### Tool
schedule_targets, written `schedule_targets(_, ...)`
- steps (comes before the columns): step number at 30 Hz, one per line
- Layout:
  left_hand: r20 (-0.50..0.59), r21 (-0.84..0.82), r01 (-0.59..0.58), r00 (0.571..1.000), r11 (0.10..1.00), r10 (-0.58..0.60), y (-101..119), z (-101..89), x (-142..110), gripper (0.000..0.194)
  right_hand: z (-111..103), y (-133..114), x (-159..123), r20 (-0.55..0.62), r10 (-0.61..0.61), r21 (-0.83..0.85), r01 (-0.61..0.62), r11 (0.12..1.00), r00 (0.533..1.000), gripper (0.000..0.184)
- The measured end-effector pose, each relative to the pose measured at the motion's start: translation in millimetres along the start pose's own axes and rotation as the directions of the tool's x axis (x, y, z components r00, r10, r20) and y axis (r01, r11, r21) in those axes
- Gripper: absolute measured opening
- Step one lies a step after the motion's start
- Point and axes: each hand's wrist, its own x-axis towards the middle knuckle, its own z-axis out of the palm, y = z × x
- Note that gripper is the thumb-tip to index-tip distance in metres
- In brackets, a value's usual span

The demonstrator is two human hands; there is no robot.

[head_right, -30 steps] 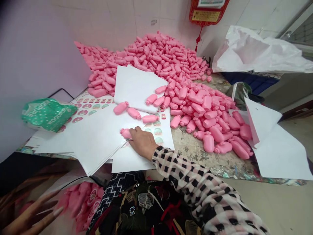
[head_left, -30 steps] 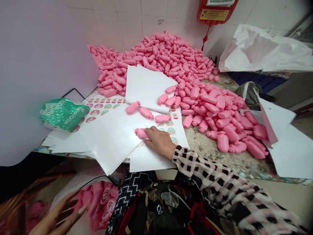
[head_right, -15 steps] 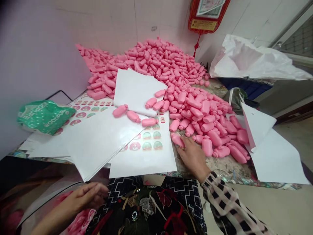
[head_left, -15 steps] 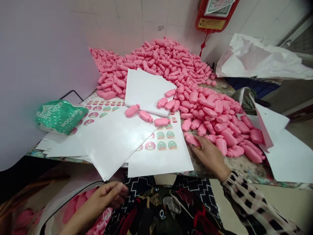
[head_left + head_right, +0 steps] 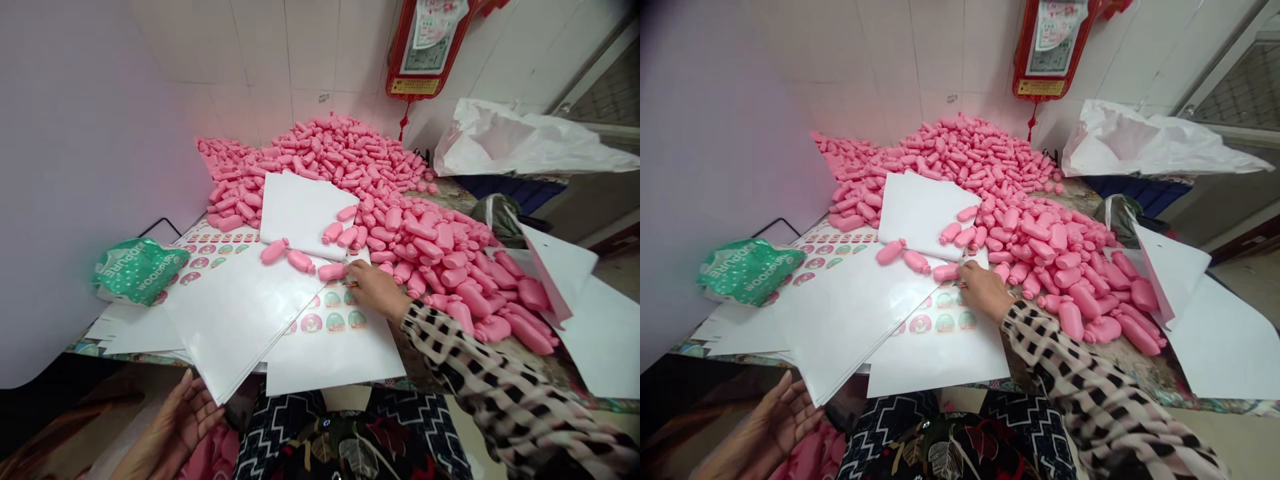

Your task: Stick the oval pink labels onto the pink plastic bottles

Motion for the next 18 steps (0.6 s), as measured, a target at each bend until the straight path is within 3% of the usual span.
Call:
schedule_targets(3,-0.022,-0.001,-0.104,0.994,0.995,0.104,6,21.4,-7,0.020,6,-15,23,0.060,-0.068,-0.088,0.073,0.993,0.996,0.036)
schedule_targets(7,-0.061,0.009,-0.082,0.995,0.997,0.082,12,37.5,-9,0.030,11,-15,33,0.090,-0.077,-0.153,0.090,0.984,0.993,0.033)
schedule_targets(11,-0.087,0.097,-0.128,0.987,0.987,0.137,14,47.3,-12,0.037,9,-7,37,0.112,-0.088,-0.139,0.104,0.985,0.990,0.034)
schedule_targets(14,-0.113,0.116,-0.119,0.985,0.986,0.132,17,54.7,-15,0.034,7,-6,43,0.126,-0.103,-0.112,0.118,0.987,0.987,0.036)
schedule_targets(18,-0.125,0.023,-0.090,0.988,0.996,0.092,24,64.1,-15,0.026,9,-7,49,0.114,-0.093,-0.081,0.102,0.991,0.989,0.038)
